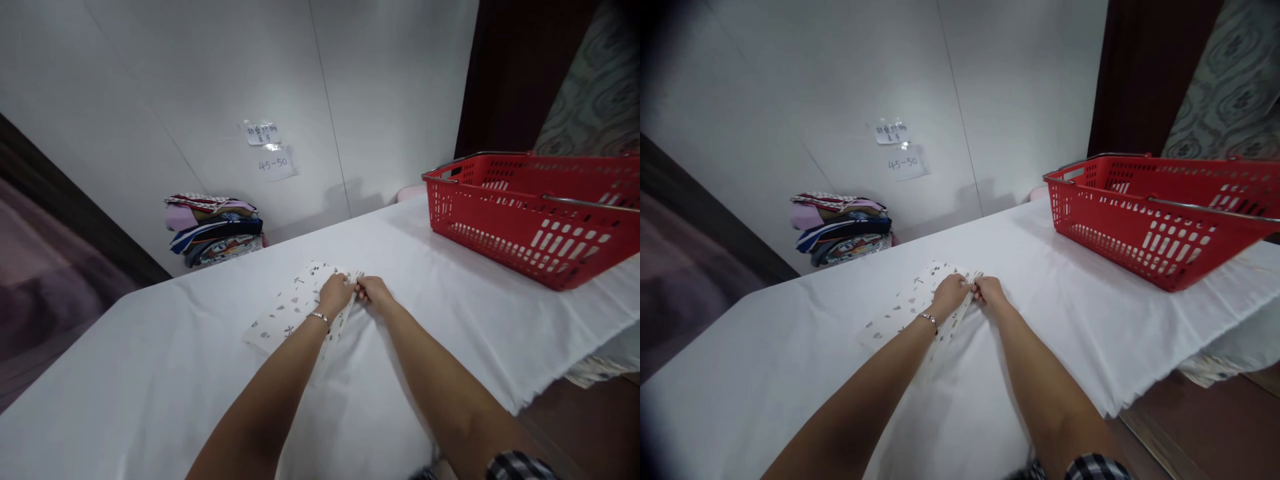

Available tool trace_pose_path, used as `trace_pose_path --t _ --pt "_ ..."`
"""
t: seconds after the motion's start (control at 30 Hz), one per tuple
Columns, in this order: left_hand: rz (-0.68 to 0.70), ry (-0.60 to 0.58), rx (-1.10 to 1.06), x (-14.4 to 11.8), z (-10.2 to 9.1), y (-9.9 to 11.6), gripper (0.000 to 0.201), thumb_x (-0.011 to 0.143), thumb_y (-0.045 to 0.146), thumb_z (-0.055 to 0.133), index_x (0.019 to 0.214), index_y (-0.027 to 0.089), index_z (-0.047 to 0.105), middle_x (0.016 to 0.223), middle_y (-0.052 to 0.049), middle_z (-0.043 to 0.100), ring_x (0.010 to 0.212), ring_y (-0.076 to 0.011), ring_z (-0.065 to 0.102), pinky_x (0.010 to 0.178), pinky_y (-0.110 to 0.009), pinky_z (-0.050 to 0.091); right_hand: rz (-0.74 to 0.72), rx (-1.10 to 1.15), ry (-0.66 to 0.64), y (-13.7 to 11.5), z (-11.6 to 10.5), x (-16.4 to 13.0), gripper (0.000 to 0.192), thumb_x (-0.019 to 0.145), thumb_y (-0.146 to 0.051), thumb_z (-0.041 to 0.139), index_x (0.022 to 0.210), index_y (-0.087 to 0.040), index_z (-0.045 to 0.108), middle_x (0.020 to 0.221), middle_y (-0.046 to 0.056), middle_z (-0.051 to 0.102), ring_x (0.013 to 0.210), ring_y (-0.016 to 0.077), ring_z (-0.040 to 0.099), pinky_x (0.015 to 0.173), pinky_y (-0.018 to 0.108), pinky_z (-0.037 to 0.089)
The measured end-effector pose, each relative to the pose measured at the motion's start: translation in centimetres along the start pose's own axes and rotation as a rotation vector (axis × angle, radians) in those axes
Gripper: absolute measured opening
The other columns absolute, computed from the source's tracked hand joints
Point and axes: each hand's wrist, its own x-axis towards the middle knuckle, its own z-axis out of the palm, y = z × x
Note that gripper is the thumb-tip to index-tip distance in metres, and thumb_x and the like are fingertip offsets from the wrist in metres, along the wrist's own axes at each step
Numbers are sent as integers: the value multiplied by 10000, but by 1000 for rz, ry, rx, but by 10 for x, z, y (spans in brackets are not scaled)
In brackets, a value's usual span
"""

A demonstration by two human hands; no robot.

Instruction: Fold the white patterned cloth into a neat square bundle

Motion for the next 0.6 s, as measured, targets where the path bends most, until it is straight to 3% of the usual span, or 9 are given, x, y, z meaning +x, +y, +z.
trace_pose_path --t 0.4,0.6 --pt "-11 -79 -78 19 7 4 168 740 191 518 840 200 654 906 -49 687 819 -160 601 650 -227 399 -14 -2 27 4 -3 13 209 743 -154 490 535 -157 511 335 -23 467 278 57 361 288 158 233" --pt "48 -78 -108 15 8 2 146 749 195 524 811 202 655 878 -39 688 786 -161 597 673 -241 414 -15 15 28 3 -3 14 267 795 -271 493 549 -167 496 376 -18 493 290 59 384 281 164 224"
